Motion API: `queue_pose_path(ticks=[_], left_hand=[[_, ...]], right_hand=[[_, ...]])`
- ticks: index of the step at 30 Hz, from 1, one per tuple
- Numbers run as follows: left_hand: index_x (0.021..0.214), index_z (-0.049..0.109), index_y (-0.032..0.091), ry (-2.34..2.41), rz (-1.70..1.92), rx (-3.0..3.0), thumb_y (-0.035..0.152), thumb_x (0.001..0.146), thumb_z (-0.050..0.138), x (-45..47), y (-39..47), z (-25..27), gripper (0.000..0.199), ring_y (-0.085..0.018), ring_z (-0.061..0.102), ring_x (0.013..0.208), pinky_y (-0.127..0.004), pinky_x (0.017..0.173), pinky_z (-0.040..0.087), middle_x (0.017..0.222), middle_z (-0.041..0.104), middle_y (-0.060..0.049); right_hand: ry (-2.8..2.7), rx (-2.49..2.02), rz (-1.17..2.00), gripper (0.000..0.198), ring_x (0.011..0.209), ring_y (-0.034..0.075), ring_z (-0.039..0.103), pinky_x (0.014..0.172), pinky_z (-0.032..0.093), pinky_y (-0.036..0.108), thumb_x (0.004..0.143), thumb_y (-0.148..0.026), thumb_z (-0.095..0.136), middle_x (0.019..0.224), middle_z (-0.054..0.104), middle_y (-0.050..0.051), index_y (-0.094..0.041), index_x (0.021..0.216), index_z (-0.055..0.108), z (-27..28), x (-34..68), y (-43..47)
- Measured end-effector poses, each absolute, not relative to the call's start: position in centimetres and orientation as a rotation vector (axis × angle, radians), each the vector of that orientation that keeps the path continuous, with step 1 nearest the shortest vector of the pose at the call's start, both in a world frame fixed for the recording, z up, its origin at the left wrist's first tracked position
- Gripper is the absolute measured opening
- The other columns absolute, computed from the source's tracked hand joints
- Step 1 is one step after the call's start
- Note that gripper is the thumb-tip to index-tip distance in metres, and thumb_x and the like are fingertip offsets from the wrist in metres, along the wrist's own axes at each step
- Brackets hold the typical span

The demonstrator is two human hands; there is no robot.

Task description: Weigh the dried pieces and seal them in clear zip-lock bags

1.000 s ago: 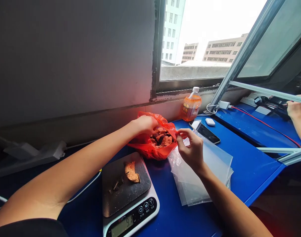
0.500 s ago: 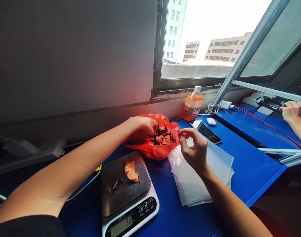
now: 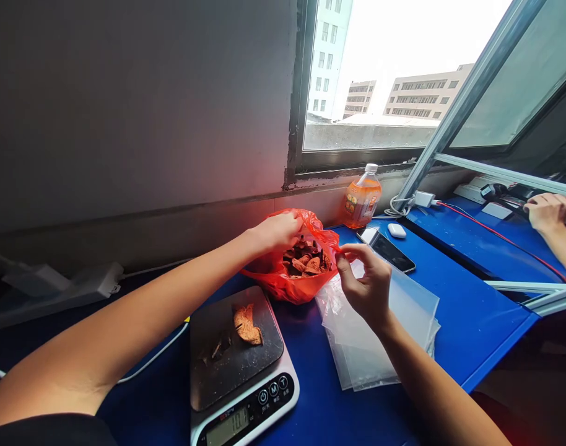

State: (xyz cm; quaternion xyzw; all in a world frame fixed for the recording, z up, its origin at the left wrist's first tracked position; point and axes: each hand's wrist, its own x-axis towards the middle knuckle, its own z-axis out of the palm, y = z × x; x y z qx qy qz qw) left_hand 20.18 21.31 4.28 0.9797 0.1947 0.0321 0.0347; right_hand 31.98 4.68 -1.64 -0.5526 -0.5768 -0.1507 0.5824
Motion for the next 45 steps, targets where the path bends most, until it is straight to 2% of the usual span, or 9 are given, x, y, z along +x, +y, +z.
queue_pose_path(ticks=[4, 8, 12, 18, 24, 29, 34, 40, 45], left_hand=[[0.079, 0.064, 0.015, 0.528, -0.007, 3.018, 0.027, 0.085, 0.049, 19.6, 17.9, 4.3, 0.02, -0.018, 0.058, 0.072, -0.026, 0.062, 0.041, 0.082, 0.065, -0.007], [0.091, 0.065, 0.021, 0.336, -0.066, 3.081, 0.035, 0.083, 0.053, 19.2, 15.8, 4.1, 0.021, -0.021, 0.06, 0.085, -0.027, 0.067, 0.043, 0.097, 0.065, -0.006], [0.097, 0.067, 0.024, 0.463, -0.157, 3.234, 0.026, 0.076, 0.058, 19.0, 16.6, 3.3, 0.023, -0.025, 0.062, 0.083, -0.032, 0.068, 0.043, 0.087, 0.068, -0.006], [0.101, 0.064, 0.018, 0.487, 0.237, 3.404, 0.015, 0.077, 0.056, 18.6, 17.2, 2.9, 0.026, -0.028, 0.058, 0.099, -0.038, 0.08, 0.043, 0.105, 0.065, -0.012], [0.081, 0.063, 0.018, -0.164, 0.071, 3.282, 0.014, 0.079, 0.054, 19.5, 13.9, 2.8, 0.011, -0.017, 0.057, 0.061, -0.031, 0.055, 0.036, 0.07, 0.065, -0.003], [0.07, 0.062, 0.016, -0.138, 0.115, 3.313, 0.014, 0.078, 0.054, 20.1, 14.0, 1.5, 0.012, -0.019, 0.06, 0.07, -0.032, 0.058, 0.037, 0.08, 0.068, -0.006], [0.082, 0.064, 0.017, -0.008, 0.178, 3.279, 0.026, 0.085, 0.051, 19.2, 15.1, 2.1, 0.016, -0.019, 0.061, 0.072, -0.03, 0.059, 0.039, 0.084, 0.068, -0.006], [0.086, 0.064, 0.019, 0.112, 0.121, 3.241, 0.029, 0.079, 0.056, 18.4, 15.8, 3.1, 0.015, -0.02, 0.06, 0.069, -0.031, 0.059, 0.039, 0.086, 0.067, -0.008], [0.101, 0.065, 0.017, 0.096, 0.086, 3.309, 0.034, 0.067, 0.07, 18.6, 16.8, 3.3, 0.039, -0.027, 0.062, 0.085, -0.034, 0.069, 0.043, 0.099, 0.067, -0.013]], right_hand=[[-1.37, -1.207, -0.369, 0.009, 0.061, 0.013, 0.058, 0.059, 0.046, 0.027, 0.076, -0.011, 0.057, 0.069, 0.063, -0.001, -0.019, 0.08, 0.06, -1.4, 32.5, 4.5], [-1.386, -1.083, -0.347, 0.008, 0.056, 0.012, 0.051, 0.054, 0.04, 0.027, 0.073, -0.011, 0.058, 0.062, 0.058, -0.001, -0.018, 0.071, 0.058, -1.3, 33.3, 4.3], [-1.375, -0.925, -0.36, 0.012, 0.05, 0.011, 0.044, 0.049, 0.033, 0.026, 0.069, -0.01, 0.056, 0.055, 0.048, -0.003, -0.018, 0.061, 0.054, -1.3, 34.0, 4.0], [-1.304, -0.832, -0.333, 0.013, 0.048, 0.01, 0.041, 0.046, 0.029, 0.025, 0.066, -0.011, 0.056, 0.053, 0.044, -0.003, -0.017, 0.056, 0.051, -1.3, 33.9, 3.6], [-1.357, -0.866, -0.306, 0.013, 0.048, 0.011, 0.042, 0.046, 0.029, 0.026, 0.067, -0.012, 0.054, 0.052, 0.042, -0.003, -0.018, 0.056, 0.05, -0.8, 32.9, 2.9], [-1.266, -0.803, -0.378, 0.012, 0.045, 0.01, 0.039, 0.045, 0.028, 0.025, 0.064, -0.011, 0.053, 0.051, 0.039, -0.004, -0.018, 0.056, 0.048, -1.0, 33.0, 3.3], [-1.211, -0.758, -0.411, 0.011, 0.043, 0.009, 0.036, 0.044, 0.029, 0.026, 0.063, -0.011, 0.051, 0.05, 0.038, -0.004, -0.018, 0.055, 0.047, -1.2, 33.3, 3.7], [-1.232, -0.765, -0.429, 0.013, 0.041, 0.009, 0.034, 0.044, 0.03, 0.027, 0.064, -0.013, 0.052, 0.048, 0.036, -0.005, -0.019, 0.054, 0.046, -0.8, 33.1, 3.2], [-1.222, -0.791, -0.403, 0.012, 0.043, 0.01, 0.035, 0.045, 0.031, 0.027, 0.064, -0.013, 0.052, 0.049, 0.037, -0.004, -0.019, 0.056, 0.047, -0.7, 32.8, 2.9]])
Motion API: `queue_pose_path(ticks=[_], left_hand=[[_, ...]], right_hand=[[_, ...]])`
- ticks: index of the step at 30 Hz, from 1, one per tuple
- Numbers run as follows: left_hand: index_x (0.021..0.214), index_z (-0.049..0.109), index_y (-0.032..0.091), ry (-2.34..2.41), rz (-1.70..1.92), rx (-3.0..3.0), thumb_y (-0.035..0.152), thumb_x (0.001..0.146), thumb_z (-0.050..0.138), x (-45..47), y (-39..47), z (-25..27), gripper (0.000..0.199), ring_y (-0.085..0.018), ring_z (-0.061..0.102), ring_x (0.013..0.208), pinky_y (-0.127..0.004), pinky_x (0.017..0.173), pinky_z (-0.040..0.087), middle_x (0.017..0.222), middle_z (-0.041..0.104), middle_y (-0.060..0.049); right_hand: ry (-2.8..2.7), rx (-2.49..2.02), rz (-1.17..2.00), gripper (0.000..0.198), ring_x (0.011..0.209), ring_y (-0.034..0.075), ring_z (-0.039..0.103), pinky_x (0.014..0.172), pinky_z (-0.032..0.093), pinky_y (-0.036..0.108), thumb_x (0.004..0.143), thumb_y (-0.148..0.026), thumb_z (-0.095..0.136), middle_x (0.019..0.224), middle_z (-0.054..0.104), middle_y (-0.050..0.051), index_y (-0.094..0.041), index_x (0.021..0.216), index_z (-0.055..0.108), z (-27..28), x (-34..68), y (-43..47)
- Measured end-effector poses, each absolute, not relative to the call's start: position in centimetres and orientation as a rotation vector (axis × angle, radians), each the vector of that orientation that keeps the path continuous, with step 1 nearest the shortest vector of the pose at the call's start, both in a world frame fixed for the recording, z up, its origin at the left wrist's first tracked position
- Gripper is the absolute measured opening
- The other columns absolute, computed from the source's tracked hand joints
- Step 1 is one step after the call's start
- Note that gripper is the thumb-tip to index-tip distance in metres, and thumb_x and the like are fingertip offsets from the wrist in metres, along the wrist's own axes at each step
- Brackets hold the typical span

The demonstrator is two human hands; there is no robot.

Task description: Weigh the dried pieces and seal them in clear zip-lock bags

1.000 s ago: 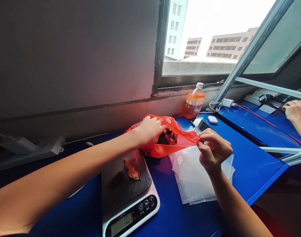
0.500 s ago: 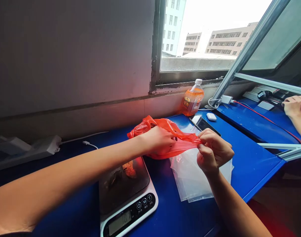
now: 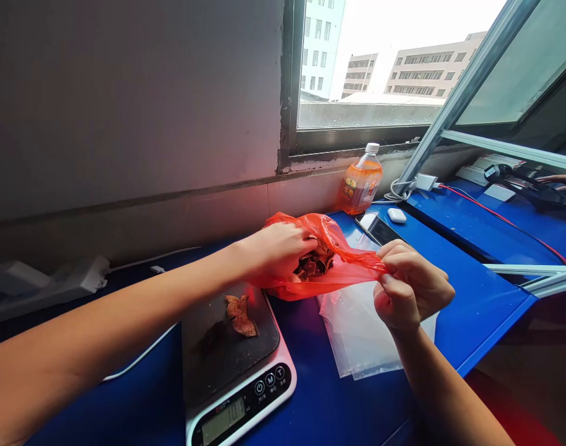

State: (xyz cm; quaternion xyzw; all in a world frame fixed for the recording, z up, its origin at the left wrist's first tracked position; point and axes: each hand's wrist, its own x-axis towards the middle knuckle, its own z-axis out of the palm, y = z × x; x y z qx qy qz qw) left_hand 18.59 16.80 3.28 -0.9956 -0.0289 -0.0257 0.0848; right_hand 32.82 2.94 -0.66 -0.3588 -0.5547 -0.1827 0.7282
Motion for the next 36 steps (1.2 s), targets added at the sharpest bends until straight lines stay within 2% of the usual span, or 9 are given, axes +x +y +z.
queue_pose_path(ticks=[2, 5, 10, 13, 19, 24, 28, 32, 36], left_hand=[[0.102, 0.065, 0.017, -0.091, -0.062, -2.943, 0.036, 0.064, 0.073, 18.6, 16.8, 3.5, 0.043, -0.029, 0.061, 0.089, -0.035, 0.073, 0.043, 0.101, 0.066, -0.014], [0.101, 0.065, 0.02, -0.041, -0.075, -2.95, 0.033, 0.067, 0.071, 18.5, 16.4, 3.6, 0.037, -0.029, 0.06, 0.095, -0.037, 0.078, 0.042, 0.106, 0.066, -0.012], [0.086, 0.067, 0.02, 0.162, -0.09, -2.988, 0.018, 0.072, 0.06, 18.7, 16.2, 3.4, 0.016, -0.023, 0.06, 0.086, -0.035, 0.075, 0.039, 0.096, 0.067, -0.008], [0.086, 0.068, 0.021, 0.2, -0.05, -2.982, 0.012, 0.073, 0.056, 18.7, 16.5, 3.7, 0.02, -0.021, 0.059, 0.086, -0.034, 0.075, 0.038, 0.095, 0.067, -0.007], [0.082, 0.069, 0.021, 0.136, -0.036, -2.97, 0.022, 0.078, 0.057, 18.3, 16.6, 4.5, 0.012, -0.023, 0.057, 0.092, -0.036, 0.081, 0.036, 0.097, 0.065, -0.009], [0.083, 0.068, 0.024, 0.195, -0.071, -2.961, 0.021, 0.08, 0.058, 18.3, 16.0, 3.7, 0.011, -0.022, 0.054, 0.098, -0.037, 0.087, 0.032, 0.099, 0.064, -0.006], [0.076, 0.066, 0.02, 0.28, -0.029, -2.876, 0.022, 0.078, 0.062, 18.5, 15.6, 3.6, 0.004, -0.025, 0.054, 0.098, -0.038, 0.086, 0.032, 0.099, 0.065, -0.008], [0.082, 0.068, 0.022, 0.219, 0.003, -2.901, 0.022, 0.08, 0.061, 18.8, 15.5, 3.9, 0.007, -0.024, 0.054, 0.099, -0.038, 0.086, 0.031, 0.101, 0.065, -0.007], [0.076, 0.068, 0.021, 0.132, 0.015, -2.958, 0.018, 0.076, 0.063, 18.9, 15.7, 3.5, 0.006, -0.023, 0.057, 0.091, -0.037, 0.081, 0.034, 0.092, 0.067, -0.007]], right_hand=[[-1.225, -0.786, -0.399, 0.011, 0.043, 0.01, 0.035, 0.046, 0.03, 0.027, 0.064, -0.012, 0.052, 0.049, 0.038, -0.004, -0.019, 0.056, 0.047, -0.6, 32.8, 2.9], [-1.233, -0.775, -0.406, 0.011, 0.043, 0.009, 0.036, 0.045, 0.03, 0.027, 0.063, -0.012, 0.051, 0.049, 0.039, -0.004, -0.019, 0.056, 0.047, -0.5, 32.7, 3.0], [-1.248, -0.794, -0.422, 0.01, 0.043, 0.01, 0.036, 0.045, 0.032, 0.028, 0.063, -0.013, 0.051, 0.049, 0.039, -0.004, -0.019, 0.056, 0.046, -0.4, 32.7, 2.9], [-1.232, -0.858, -0.415, 0.011, 0.044, 0.011, 0.036, 0.045, 0.031, 0.028, 0.065, -0.015, 0.051, 0.049, 0.039, -0.003, -0.02, 0.056, 0.046, -0.5, 32.7, 2.8], [-1.259, -0.772, -0.427, 0.011, 0.042, 0.009, 0.035, 0.045, 0.03, 0.027, 0.063, -0.014, 0.051, 0.049, 0.039, -0.004, -0.019, 0.055, 0.047, -0.4, 32.7, 2.9], [-1.277, -0.771, -0.409, 0.011, 0.043, 0.01, 0.037, 0.046, 0.032, 0.028, 0.064, -0.013, 0.051, 0.048, 0.039, -0.004, -0.019, 0.055, 0.047, -0.2, 32.3, 2.7], [-1.304, -0.771, -0.397, 0.011, 0.043, 0.01, 0.037, 0.045, 0.032, 0.027, 0.063, -0.012, 0.051, 0.048, 0.038, -0.004, -0.019, 0.056, 0.048, 0.0, 32.1, 2.5], [-1.311, -0.758, -0.391, 0.01, 0.044, 0.01, 0.035, 0.046, 0.033, 0.027, 0.063, -0.01, 0.051, 0.048, 0.038, -0.004, -0.018, 0.058, 0.049, 0.1, 32.0, 2.3], [-1.319, -0.792, -0.367, 0.011, 0.044, 0.01, 0.037, 0.046, 0.033, 0.027, 0.063, -0.01, 0.051, 0.049, 0.038, -0.004, -0.019, 0.058, 0.049, 0.3, 31.9, 2.0]])
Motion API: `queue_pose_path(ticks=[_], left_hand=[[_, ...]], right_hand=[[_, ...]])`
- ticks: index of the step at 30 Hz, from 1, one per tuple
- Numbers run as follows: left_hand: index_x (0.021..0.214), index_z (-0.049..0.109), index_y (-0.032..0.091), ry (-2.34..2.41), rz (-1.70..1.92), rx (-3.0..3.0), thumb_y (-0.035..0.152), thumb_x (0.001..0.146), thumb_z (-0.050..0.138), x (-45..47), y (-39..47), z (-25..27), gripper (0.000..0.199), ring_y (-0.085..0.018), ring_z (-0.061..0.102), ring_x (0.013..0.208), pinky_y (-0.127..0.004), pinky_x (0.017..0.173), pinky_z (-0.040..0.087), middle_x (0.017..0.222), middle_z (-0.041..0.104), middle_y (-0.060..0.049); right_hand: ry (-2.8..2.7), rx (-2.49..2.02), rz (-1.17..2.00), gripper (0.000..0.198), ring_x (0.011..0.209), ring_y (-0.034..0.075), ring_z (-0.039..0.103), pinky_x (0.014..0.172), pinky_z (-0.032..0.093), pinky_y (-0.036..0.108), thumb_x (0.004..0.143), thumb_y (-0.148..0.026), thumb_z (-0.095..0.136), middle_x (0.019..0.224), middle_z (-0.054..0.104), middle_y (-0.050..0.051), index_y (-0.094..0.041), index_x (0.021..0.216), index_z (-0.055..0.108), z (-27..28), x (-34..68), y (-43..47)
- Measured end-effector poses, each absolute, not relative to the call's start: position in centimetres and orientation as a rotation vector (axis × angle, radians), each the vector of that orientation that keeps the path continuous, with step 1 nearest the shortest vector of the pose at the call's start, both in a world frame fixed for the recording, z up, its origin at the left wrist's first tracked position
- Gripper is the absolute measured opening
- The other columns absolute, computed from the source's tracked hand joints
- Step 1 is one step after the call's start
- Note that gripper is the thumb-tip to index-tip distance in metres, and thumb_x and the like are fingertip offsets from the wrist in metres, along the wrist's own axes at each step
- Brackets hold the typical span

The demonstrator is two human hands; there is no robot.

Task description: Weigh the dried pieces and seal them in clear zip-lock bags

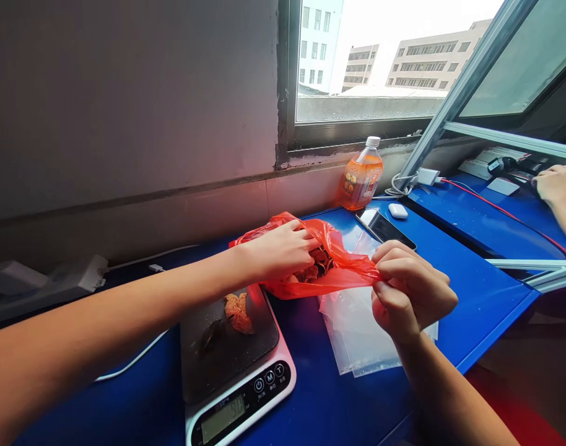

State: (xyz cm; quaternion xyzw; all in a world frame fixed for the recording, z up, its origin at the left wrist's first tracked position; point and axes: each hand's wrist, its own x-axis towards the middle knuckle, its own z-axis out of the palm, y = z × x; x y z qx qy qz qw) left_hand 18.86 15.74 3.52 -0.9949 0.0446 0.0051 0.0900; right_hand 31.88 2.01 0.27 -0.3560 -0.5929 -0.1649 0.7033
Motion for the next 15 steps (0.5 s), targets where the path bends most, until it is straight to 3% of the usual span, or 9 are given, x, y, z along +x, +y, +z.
queue_pose_path(ticks=[6, 12, 15], left_hand=[[0.059, 0.064, 0.018, -0.045, 0.167, -3.036, 0.03, 0.07, 0.07, 18.9, 15.9, 3.3, 0.018, -0.023, 0.06, 0.074, -0.034, 0.067, 0.037, 0.069, 0.065, -0.006], [0.072, 0.067, 0.017, -0.244, 0.234, -2.995, 0.024, 0.072, 0.067, 20.0, 14.8, 3.0, 0.007, -0.024, 0.061, 0.077, -0.034, 0.07, 0.038, 0.077, 0.069, -0.007], [0.069, 0.065, 0.017, -0.312, 0.255, -3.016, 0.021, 0.07, 0.066, 20.4, 14.6, 2.6, 0.003, -0.022, 0.06, 0.071, -0.033, 0.066, 0.038, 0.074, 0.069, -0.006]], right_hand=[[-1.34, -0.821, -0.343, 0.01, 0.046, 0.01, 0.036, 0.045, 0.031, 0.028, 0.065, -0.011, 0.05, 0.05, 0.038, -0.003, -0.019, 0.06, 0.051, 0.3, 31.6, 1.6], [-1.372, -0.807, -0.322, 0.009, 0.047, 0.01, 0.036, 0.046, 0.031, 0.027, 0.064, -0.009, 0.051, 0.051, 0.038, -0.003, -0.018, 0.06, 0.051, 0.3, 31.5, 1.5], [-1.386, -0.822, -0.311, 0.009, 0.047, 0.01, 0.037, 0.046, 0.031, 0.027, 0.065, -0.01, 0.05, 0.051, 0.039, -0.003, -0.018, 0.06, 0.051, 0.4, 31.4, 1.5]])
